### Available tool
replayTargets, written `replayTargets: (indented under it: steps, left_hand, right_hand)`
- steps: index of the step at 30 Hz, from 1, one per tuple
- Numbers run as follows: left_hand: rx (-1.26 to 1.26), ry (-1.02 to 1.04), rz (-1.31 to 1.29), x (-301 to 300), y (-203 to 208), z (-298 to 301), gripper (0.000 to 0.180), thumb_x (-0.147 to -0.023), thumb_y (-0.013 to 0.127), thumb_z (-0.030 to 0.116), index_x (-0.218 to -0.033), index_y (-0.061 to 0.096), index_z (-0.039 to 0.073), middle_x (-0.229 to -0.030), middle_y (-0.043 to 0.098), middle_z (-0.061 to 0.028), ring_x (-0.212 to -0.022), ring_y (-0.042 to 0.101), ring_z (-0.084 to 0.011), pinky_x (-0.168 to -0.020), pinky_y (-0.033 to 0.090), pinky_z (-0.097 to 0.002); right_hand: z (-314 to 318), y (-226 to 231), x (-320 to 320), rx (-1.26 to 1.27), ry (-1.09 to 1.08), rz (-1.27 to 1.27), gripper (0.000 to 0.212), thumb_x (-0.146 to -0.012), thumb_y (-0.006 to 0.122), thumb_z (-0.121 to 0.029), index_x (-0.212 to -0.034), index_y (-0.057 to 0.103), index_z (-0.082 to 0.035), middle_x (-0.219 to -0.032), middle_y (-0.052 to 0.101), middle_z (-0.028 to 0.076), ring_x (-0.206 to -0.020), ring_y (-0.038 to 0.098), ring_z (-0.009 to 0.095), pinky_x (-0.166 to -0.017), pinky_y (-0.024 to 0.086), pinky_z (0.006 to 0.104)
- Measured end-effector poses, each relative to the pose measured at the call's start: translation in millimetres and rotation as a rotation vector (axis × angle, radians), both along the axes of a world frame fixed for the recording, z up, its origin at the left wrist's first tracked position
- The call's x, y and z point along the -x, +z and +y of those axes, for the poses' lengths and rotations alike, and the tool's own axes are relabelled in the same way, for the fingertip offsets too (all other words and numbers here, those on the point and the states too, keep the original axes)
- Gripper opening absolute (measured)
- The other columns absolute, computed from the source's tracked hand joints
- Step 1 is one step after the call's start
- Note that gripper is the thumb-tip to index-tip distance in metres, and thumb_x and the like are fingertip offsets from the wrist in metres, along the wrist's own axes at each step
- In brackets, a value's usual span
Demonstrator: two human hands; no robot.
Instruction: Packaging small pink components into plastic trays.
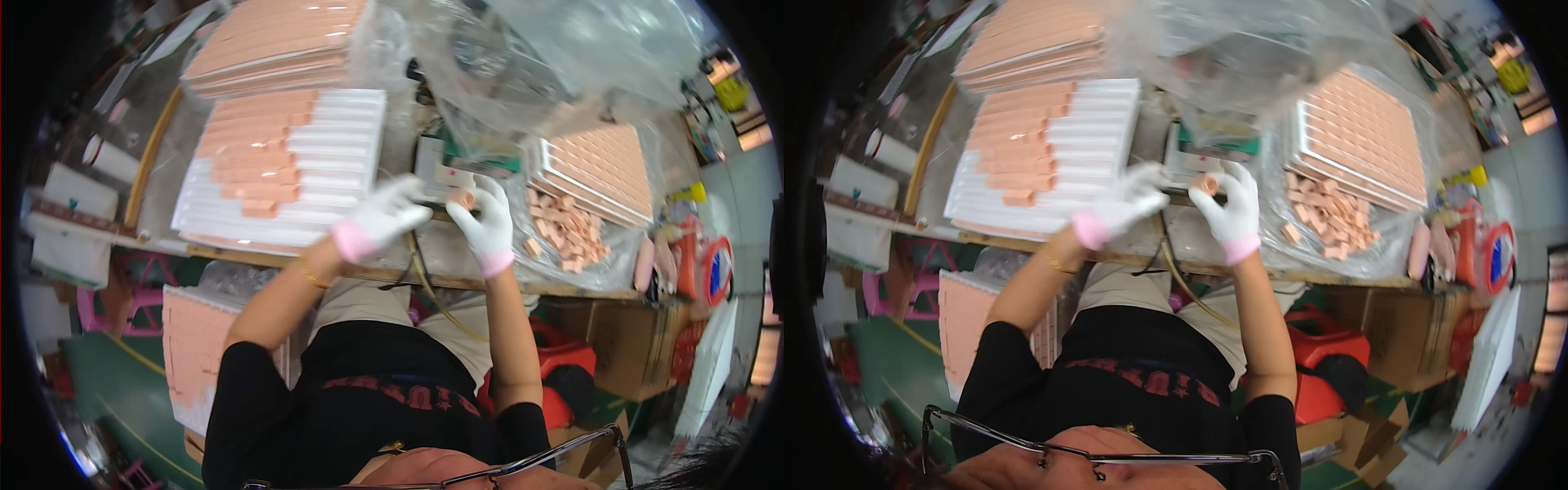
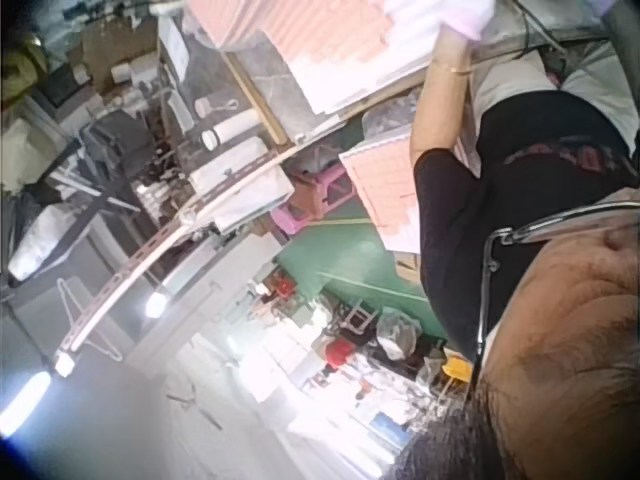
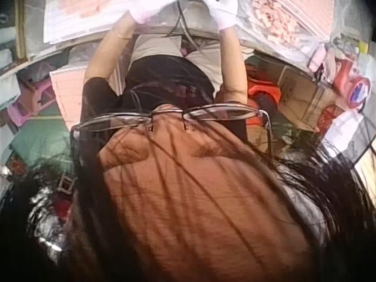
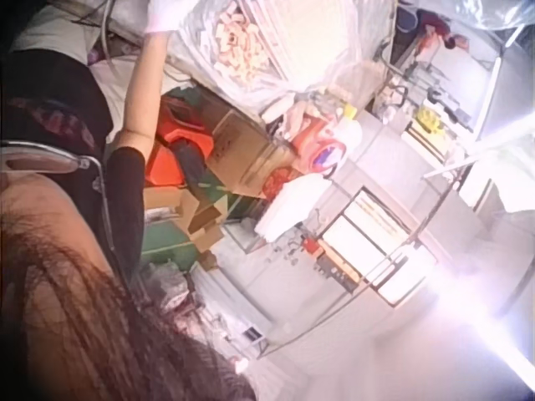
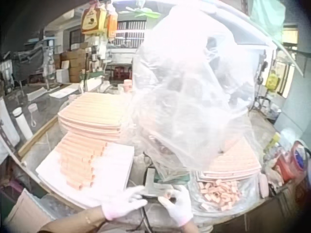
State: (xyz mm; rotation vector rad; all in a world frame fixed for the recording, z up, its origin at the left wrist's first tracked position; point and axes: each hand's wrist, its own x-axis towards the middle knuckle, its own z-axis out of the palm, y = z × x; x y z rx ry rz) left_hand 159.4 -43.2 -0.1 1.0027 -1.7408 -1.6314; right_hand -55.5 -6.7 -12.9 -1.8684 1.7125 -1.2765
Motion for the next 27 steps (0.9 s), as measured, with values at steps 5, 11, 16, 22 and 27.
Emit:
replayTargets:
  steps: [5,11,16,22,27]
  left_hand:
    - [0.922,0.141,-1.041,-111,43,-70,0.038,-0.076,0.067,0.014,-0.113,0.059,0.007,-0.121,0.054,-0.0173,-0.12,0.043,-0.0394,-0.1,0.039,-0.0445]
    - [0.948,0.021,-1.271,-166,14,-109,0.025,-0.078,0.065,0.02,-0.101,0.063,0.012,-0.136,0.044,-0.0164,-0.135,0.024,-0.0434,-0.106,0.031,-0.0456]
    - [0.867,0.056,-1.072,-176,17,-111,0.025,-0.074,0.071,0.012,-0.092,0.055,0.004,-0.131,0.047,-0.0184,-0.132,0.028,-0.0453,-0.109,0.027,-0.0482]
    - [0.344,0.361,-0.308,-84,48,-62,0.017,-0.089,0.061,0.018,-0.1,0.059,0.006,-0.106,0.064,-0.0084,-0.092,0.063,-0.0189,-0.077,0.051,-0.0296]
    - [-0.182,0.003,0.071,13,16,-16,0.034,-0.093,0.057,0.027,-0.117,0.06,0.004,-0.096,0.064,-0.0041,-0.076,0.06,-0.0084,-0.065,0.048,-0.0193]
  right_hand:
    - [-50,-5,21,-0.053,-0.114,0.072,0.033,-0.065,0.079,-0.024,-0.089,0.067,-0.004,-0.092,0.063,0.013,-0.085,0.062,0.029,-0.076,0.05,0.0371]
    - [-69,-48,17,-0.004,-0.266,0.141,0.041,-0.059,0.083,-0.029,-0.09,0.065,-0.007,-0.089,0.062,0.011,-0.087,0.061,0.028,-0.079,0.049,0.0382]
    - [-19,-3,62,0.166,-0.214,0.318,0.025,-0.073,0.068,-0.026,-0.089,0.066,-0.007,-0.092,0.062,0.012,-0.087,0.059,0.032,-0.079,0.048,0.0428]
    - [57,-3,125,-0.677,-0.366,0.819,0.024,-0.075,0.067,-0.028,-0.088,0.068,-0.008,-0.093,0.063,0.014,-0.09,0.062,0.03,-0.082,0.05,0.0395]
    - [59,22,89,-0.251,-0.319,0.401,0.018,-0.077,0.066,-0.017,-0.09,0.064,-0.005,-0.088,0.061,0.012,-0.085,0.061,0.031,-0.075,0.049,0.0383]
